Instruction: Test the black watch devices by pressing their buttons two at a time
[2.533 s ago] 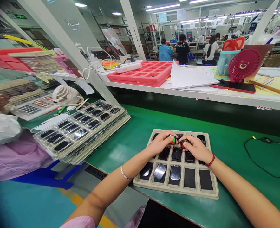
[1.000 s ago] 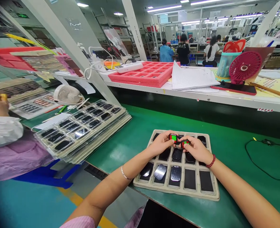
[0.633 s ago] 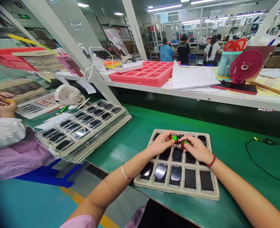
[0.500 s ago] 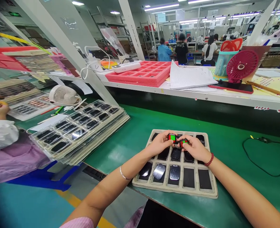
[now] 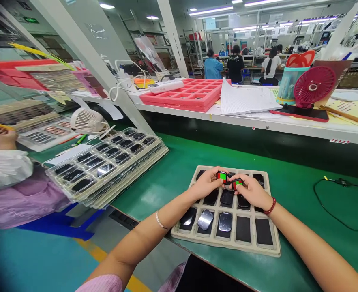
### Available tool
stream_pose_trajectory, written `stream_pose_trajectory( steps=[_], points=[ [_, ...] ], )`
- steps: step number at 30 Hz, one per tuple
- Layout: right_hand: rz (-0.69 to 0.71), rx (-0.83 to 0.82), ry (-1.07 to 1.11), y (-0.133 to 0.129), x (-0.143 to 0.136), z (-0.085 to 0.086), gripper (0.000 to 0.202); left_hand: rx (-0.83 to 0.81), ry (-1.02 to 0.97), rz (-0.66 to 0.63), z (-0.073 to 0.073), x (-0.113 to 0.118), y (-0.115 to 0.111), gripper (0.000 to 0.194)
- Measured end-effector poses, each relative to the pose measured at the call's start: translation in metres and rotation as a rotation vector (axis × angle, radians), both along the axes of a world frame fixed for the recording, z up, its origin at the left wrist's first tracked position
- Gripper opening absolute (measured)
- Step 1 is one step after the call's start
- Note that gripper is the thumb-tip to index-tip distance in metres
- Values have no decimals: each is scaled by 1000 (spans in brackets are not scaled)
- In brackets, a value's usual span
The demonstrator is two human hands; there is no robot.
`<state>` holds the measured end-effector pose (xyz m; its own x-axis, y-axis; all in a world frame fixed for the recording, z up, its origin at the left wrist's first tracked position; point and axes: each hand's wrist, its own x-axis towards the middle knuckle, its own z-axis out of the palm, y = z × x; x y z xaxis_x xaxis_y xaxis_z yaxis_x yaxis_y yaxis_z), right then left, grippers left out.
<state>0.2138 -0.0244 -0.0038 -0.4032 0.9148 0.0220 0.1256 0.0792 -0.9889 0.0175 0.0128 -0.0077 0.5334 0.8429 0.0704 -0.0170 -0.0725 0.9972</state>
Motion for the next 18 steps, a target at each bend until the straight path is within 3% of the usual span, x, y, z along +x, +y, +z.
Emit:
stream_pose_trajectory(
  steps=[18],
  points=[
    [15, 20, -9, 0, 1, -2, 24, 5, 16, 24, 7, 0, -2, 23]
  ],
)
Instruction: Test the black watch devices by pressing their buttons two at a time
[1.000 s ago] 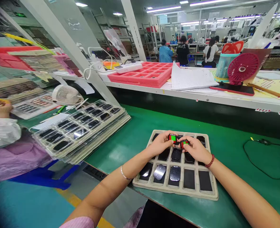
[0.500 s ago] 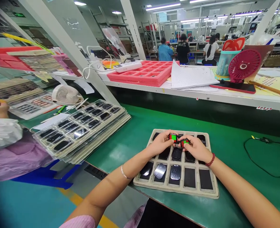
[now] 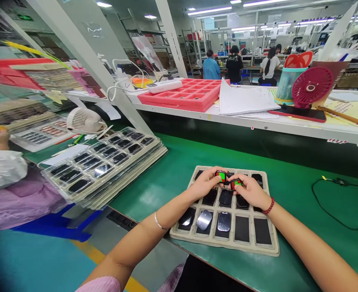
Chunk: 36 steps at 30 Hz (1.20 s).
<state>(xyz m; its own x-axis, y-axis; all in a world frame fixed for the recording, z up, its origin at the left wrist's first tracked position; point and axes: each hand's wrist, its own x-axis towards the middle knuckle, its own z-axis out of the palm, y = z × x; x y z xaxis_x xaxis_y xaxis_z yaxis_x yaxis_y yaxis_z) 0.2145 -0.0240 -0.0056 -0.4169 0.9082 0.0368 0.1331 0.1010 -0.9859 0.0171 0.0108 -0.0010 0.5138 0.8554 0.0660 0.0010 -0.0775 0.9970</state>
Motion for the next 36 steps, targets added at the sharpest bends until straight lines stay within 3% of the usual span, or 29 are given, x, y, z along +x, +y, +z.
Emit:
stream_pose_trajectory(
  steps=[13, 36],
  points=[
    [2, 10, -10, 1, 1, -3, 24, 7, 26, 21, 7, 0, -2, 21],
    [8, 4, 0, 1, 1, -2, 23, 57, 113, 30, 4, -1, 0, 29]
  ],
)
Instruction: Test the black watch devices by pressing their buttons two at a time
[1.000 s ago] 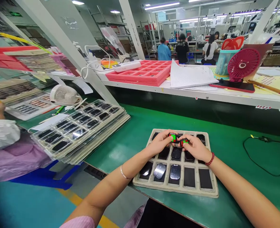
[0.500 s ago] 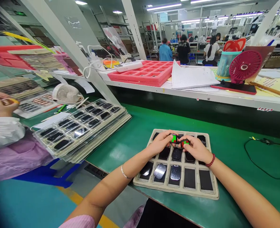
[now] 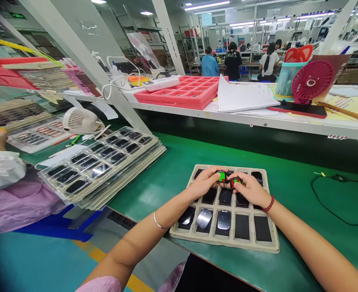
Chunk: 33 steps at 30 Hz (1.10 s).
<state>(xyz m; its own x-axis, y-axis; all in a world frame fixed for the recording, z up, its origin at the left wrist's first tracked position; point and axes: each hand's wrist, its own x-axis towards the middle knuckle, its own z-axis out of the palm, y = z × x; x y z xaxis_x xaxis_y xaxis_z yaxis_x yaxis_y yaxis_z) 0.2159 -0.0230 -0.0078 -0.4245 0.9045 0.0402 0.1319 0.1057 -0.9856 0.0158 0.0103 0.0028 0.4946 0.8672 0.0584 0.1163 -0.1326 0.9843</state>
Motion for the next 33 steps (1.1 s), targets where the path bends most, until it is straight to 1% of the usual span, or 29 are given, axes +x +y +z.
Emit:
stream_pose_trajectory(
  steps=[3, 9, 13, 18, 25, 33],
  points=[
    [-2, 1, -3, 0, 0, 0, 24, -27, -48, -15, 1, 1, -1, 29],
    [-5, 8, -10, 0, 0, 0, 22, -18, 18, 23, 1, 0, -1, 30],
    [-9, 6, -9, -1, -1, 2, 23, -21, -45, -5, 1, 1, -1, 29],
    [-18, 10, 2, -2, -3, 4, 22, -36, -113, -28, -3, 3, -1, 32],
    [-11, 10, -3, -1, -2, 2, 22, -55, -75, -38, -7, 2, 1, 36],
    [-10, 9, 3, -1, -2, 2, 23, -32, -126, -54, -13, 3, 2, 41]
  ],
)
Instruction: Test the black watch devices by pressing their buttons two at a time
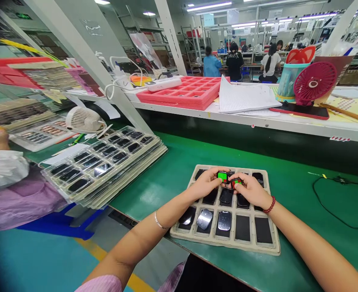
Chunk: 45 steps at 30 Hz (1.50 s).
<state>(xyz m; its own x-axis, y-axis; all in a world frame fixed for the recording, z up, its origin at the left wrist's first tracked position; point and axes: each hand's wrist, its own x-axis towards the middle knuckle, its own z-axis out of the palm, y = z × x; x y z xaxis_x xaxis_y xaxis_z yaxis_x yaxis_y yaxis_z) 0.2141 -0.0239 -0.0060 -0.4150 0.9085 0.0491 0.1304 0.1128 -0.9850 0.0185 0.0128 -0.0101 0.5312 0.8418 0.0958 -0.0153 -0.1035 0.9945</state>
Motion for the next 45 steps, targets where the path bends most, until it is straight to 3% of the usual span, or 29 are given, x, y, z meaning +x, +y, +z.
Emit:
stream_pose_trajectory(
  steps=[45],
  points=[
    [9, 6, -34, 0, 1, -1, 27, 5, 4, 1, 1, -1, 0, 43]
  ],
)
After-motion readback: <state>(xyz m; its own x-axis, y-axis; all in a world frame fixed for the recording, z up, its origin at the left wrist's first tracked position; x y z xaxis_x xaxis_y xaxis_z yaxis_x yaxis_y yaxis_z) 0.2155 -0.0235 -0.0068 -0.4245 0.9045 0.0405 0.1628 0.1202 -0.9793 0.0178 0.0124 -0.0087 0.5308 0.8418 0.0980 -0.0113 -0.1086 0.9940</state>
